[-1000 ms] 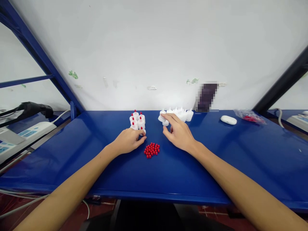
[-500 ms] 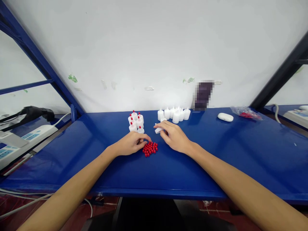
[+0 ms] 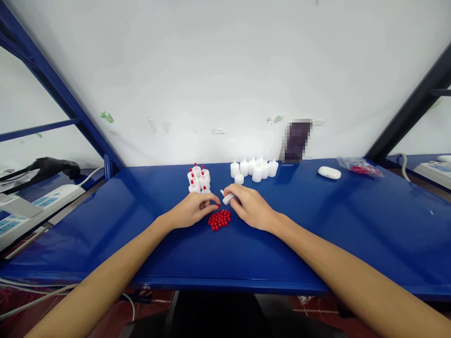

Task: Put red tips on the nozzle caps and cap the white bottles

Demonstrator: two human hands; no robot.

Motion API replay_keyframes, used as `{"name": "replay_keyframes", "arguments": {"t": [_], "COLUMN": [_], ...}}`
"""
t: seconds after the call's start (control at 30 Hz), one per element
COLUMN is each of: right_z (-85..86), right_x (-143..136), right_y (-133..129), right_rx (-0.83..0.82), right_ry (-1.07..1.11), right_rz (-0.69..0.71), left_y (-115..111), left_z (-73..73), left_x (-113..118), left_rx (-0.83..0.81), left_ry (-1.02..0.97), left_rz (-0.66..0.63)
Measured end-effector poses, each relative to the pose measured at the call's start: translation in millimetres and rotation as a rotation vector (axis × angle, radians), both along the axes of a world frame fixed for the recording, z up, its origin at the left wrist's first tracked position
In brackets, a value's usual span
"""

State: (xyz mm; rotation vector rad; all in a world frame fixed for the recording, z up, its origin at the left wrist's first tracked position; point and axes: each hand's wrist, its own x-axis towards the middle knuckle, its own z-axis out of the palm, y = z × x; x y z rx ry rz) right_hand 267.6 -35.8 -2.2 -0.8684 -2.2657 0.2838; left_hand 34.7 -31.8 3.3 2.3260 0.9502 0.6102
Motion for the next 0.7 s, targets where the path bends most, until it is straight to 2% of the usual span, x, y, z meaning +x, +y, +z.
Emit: {"name": "replay_keyframes", "arguments": {"t": [0.1,0.2,0.3,0.43,0.57,0.7], "right_z": [3.3,5.1,5.1,3.8,3.4,3.4], "right_x": [-3,-5,-6,-6,-5,-6], "right_y": [-6,-11,-12,-11,-12,-12], "right_rx": [-0.024,-0.033,-0.033,-0.056,-0.100,-0.020], "right_ry": [-0.002,-0.001,-0.003,0.001,-0.023,-0.110], "right_rz": [0.058,0.109,0.125,0.113,0.082,0.053], "left_y": [3,5,5,2,1,2], "left_z": [-2.9,-4.3,-4.4,-2.5,-0.4,-1.7], "left_x": [3,5,6,7,10,12], "left_rx": [-0.143,-0.301,-0.384,-0.401,-0.437,-0.577], "left_ry": [-0.233,-0.421,-0.448,-0.421,-0.476,-0.555], "left_rz": [0.102,0.119,0.100,0.092,0.081,0.085]}}
